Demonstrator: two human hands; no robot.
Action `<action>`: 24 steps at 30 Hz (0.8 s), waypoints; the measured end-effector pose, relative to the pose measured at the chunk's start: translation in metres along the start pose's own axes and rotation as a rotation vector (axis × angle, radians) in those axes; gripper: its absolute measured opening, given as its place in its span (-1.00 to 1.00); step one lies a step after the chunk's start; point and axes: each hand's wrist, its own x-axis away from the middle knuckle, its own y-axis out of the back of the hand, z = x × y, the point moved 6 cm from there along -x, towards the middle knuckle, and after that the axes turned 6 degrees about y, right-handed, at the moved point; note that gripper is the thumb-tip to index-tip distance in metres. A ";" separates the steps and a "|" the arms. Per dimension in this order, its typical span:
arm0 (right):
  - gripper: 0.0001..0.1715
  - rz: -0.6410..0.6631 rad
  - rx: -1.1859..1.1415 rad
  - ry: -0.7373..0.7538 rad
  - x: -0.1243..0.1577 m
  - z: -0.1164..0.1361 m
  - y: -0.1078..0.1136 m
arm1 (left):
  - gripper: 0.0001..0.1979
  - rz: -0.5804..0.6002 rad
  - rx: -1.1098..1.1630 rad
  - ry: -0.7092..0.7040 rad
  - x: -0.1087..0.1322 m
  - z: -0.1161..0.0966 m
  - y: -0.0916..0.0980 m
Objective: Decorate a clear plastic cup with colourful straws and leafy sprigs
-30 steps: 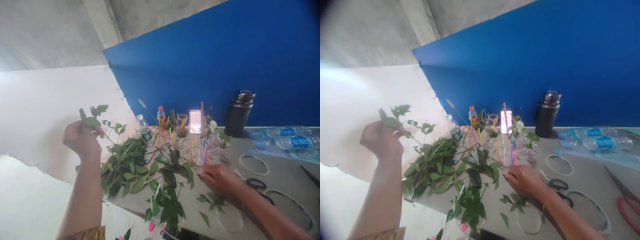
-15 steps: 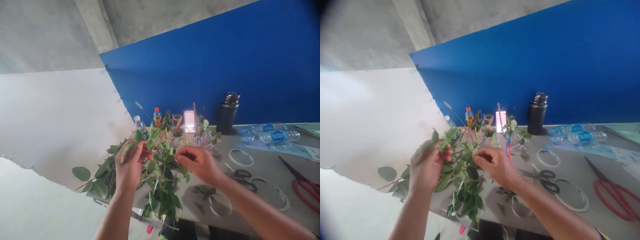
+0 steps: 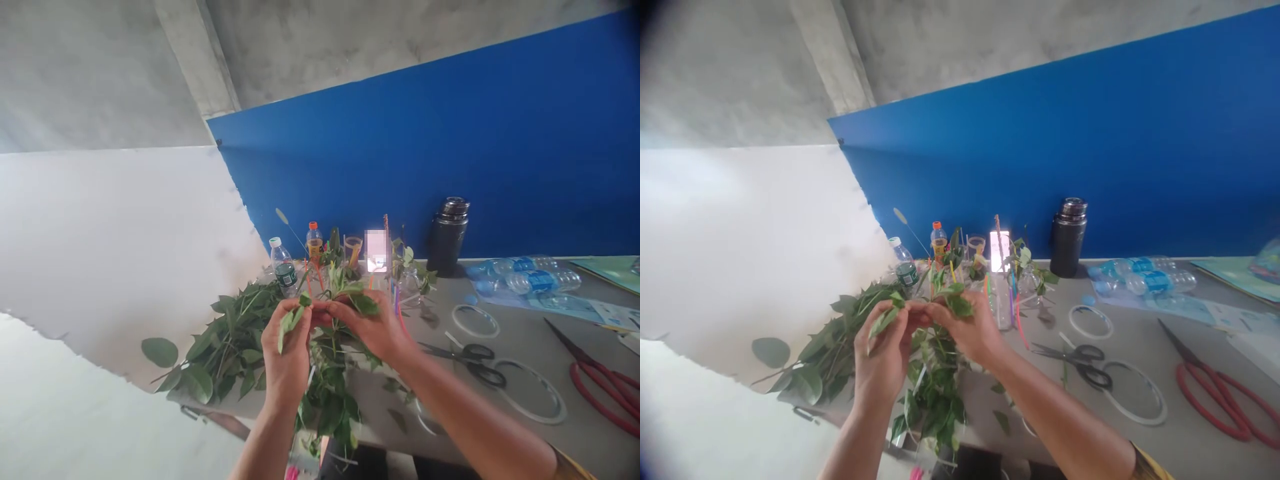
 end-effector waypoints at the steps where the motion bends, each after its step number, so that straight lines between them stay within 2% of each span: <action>1: -0.59 -0.018 -0.003 -0.015 -0.001 -0.003 0.000 | -0.77 -0.004 0.030 0.005 0.000 0.002 0.000; 5: -0.53 -0.081 -0.189 -0.133 -0.006 -0.024 -0.009 | -0.78 -0.056 0.112 -0.031 0.001 -0.001 0.001; 10: -0.46 -0.140 -0.442 -0.264 -0.011 -0.054 -0.021 | -0.81 -0.111 0.117 -0.221 0.002 -0.028 0.015; 14: -0.44 -0.154 -0.477 -0.344 -0.019 -0.078 -0.024 | -0.78 -0.118 0.130 -0.213 -0.004 -0.037 0.025; 18: -0.49 -0.163 -0.297 -0.434 -0.024 -0.108 -0.022 | -0.77 -0.158 0.203 -0.223 -0.010 -0.042 0.033; 22: -0.57 -0.037 0.004 -0.500 -0.020 -0.128 -0.017 | -0.76 -0.166 0.254 -0.188 -0.014 -0.045 0.037; 24: -0.55 0.021 0.111 -0.492 -0.017 -0.124 -0.013 | -0.75 -0.136 0.268 -0.119 -0.016 -0.041 0.035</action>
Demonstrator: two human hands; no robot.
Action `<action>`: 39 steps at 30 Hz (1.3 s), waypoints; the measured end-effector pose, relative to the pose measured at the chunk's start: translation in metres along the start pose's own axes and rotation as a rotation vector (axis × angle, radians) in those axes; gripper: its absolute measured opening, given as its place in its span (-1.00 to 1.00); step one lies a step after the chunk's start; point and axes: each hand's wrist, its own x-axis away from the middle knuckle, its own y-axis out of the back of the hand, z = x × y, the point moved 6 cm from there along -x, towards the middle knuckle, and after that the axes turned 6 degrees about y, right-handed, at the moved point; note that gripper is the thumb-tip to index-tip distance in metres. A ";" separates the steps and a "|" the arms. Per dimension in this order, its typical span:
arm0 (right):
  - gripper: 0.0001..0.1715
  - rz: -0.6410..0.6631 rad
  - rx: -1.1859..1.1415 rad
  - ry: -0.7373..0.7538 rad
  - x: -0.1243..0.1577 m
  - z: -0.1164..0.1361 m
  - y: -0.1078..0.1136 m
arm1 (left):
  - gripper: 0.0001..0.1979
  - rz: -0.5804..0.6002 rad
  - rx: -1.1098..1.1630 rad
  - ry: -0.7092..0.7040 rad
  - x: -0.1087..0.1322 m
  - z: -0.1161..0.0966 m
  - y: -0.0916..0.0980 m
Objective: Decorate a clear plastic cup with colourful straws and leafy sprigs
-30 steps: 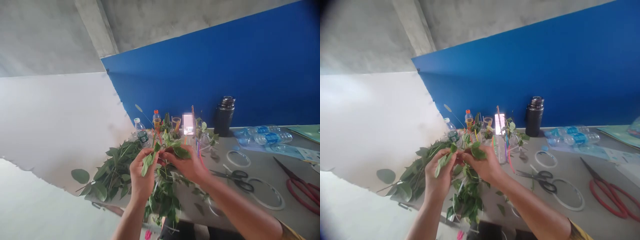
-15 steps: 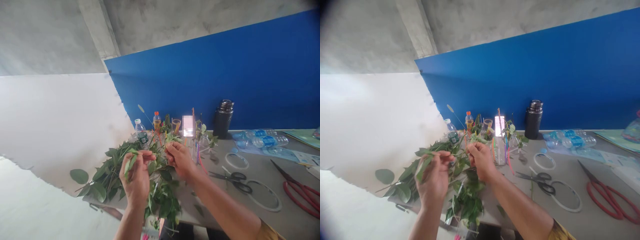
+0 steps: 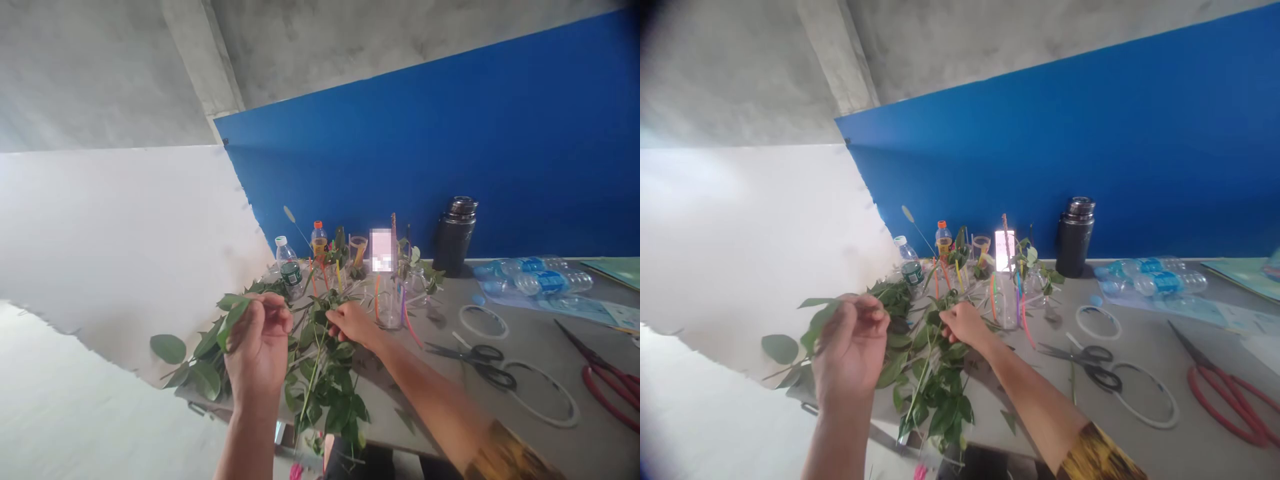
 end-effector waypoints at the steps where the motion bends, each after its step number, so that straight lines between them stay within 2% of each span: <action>1: -0.55 0.000 0.072 0.045 0.004 0.007 0.003 | -0.75 0.012 0.004 0.042 0.000 0.004 -0.001; 3: -0.60 -0.062 0.314 0.287 0.016 0.037 0.011 | -0.73 0.027 0.011 0.122 0.000 0.013 -0.004; 5: -0.80 -0.027 0.277 0.476 0.033 0.067 0.010 | -0.71 0.033 0.000 0.180 0.002 0.022 -0.009; 9: -0.76 0.040 0.163 0.532 0.059 0.095 0.008 | -0.73 0.078 -0.094 0.196 0.010 0.035 -0.023; 12: -0.81 -0.023 0.151 0.516 0.066 0.093 0.014 | -0.72 0.095 -0.188 0.148 0.015 0.040 -0.031; 17: -0.81 -0.057 0.210 0.516 0.072 0.086 0.030 | -0.73 0.140 -0.300 0.193 0.017 0.055 -0.036; 22: -0.83 -0.117 0.302 0.534 0.080 0.085 0.048 | -0.73 0.167 -0.382 0.151 0.020 0.064 -0.041; 30: -0.84 -0.129 0.267 0.547 0.088 0.079 0.067 | -0.70 0.234 -0.392 0.168 0.029 0.074 -0.060; 34: -0.88 -0.171 0.223 0.538 0.091 0.073 0.073 | -0.70 0.248 -0.361 0.226 0.034 0.082 -0.068; 39: -0.88 -0.219 0.191 0.515 0.095 0.066 0.077 | -0.71 0.195 -0.275 0.306 0.038 0.091 -0.067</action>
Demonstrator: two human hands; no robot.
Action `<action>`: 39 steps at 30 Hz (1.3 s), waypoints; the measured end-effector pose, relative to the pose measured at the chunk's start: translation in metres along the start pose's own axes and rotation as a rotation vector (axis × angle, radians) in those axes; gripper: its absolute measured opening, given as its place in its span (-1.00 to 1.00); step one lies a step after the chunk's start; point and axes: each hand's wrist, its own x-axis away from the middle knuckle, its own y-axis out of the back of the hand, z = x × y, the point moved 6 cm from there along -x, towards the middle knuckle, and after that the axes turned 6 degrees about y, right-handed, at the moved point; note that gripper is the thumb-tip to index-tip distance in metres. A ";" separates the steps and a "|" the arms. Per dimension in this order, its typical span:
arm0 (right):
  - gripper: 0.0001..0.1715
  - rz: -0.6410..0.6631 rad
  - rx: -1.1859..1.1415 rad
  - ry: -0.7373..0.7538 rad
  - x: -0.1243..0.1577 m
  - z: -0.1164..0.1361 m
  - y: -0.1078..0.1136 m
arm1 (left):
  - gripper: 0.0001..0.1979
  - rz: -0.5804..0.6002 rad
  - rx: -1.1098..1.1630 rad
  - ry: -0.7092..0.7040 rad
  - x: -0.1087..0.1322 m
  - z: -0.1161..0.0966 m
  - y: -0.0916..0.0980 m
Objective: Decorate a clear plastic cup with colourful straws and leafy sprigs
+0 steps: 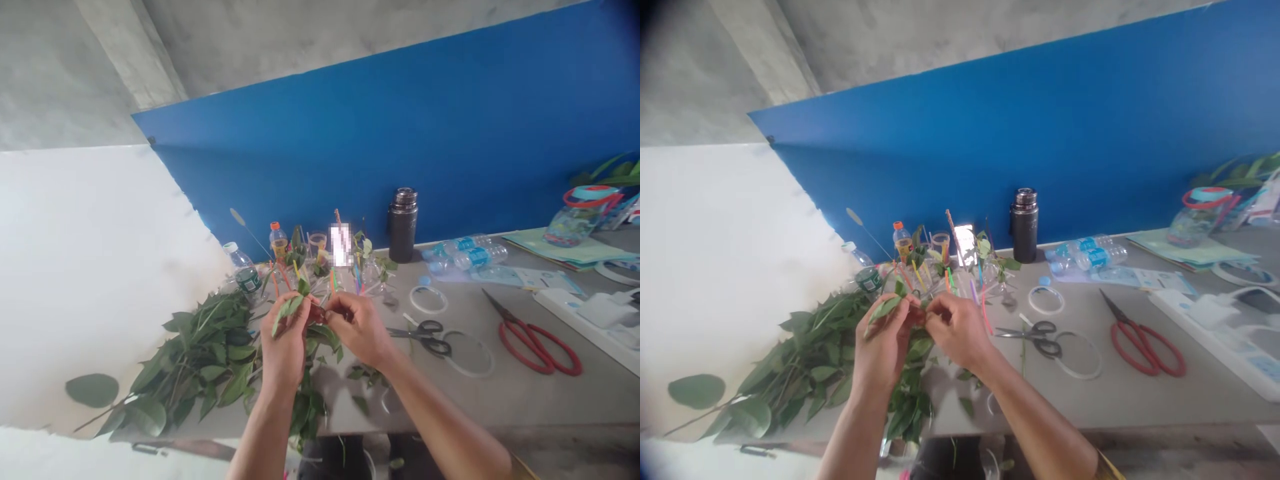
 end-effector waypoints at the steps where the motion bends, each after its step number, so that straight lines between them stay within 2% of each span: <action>1: -0.88 -0.010 0.004 -0.006 0.001 -0.001 0.001 | -0.71 -0.005 -0.003 0.003 0.000 0.002 0.000; 8: -0.86 -0.060 -0.060 -0.046 0.001 -0.006 0.003 | -0.73 0.027 -0.090 -0.066 0.001 0.004 -0.007; 13: -0.83 -0.145 -0.103 -0.129 -0.003 -0.018 0.016 | -0.78 -0.014 -0.134 -0.264 0.016 -0.014 -0.013; 16: -0.83 -0.022 -0.119 -0.224 0.003 -0.034 0.014 | -0.78 0.002 -0.125 -0.294 0.017 -0.020 -0.014; 19: -0.79 0.175 -0.039 -0.278 0.016 -0.051 0.009 | -0.71 0.066 0.005 -0.135 0.006 -0.014 -0.015; 22: -0.81 0.316 0.067 -0.205 0.022 -0.057 0.012 | -0.66 0.127 0.124 0.034 -0.006 -0.008 -0.019; 24: -0.76 0.386 0.153 -0.125 0.020 -0.053 0.020 | -0.66 0.147 0.131 0.082 -0.011 -0.011 -0.023; 26: -0.82 0.412 0.252 -0.080 0.012 -0.046 0.034 | -0.66 0.167 0.110 0.092 -0.016 -0.016 -0.029; 29: -0.78 0.311 0.309 -0.034 -0.009 -0.030 0.060 | -0.68 0.197 0.066 0.044 -0.025 -0.025 -0.038; 33: -0.81 0.077 0.275 -0.009 -0.035 -0.021 0.087 | -0.75 0.176 -0.054 -0.083 -0.038 -0.022 -0.045; 36: -0.75 0.003 0.311 -0.054 -0.044 -0.038 0.091 | -0.76 0.163 -0.141 -0.088 -0.047 -0.006 -0.048; 39: -0.82 -0.059 0.384 -0.082 -0.044 -0.065 0.086 | -0.76 0.149 -0.251 -0.087 -0.054 0.010 -0.051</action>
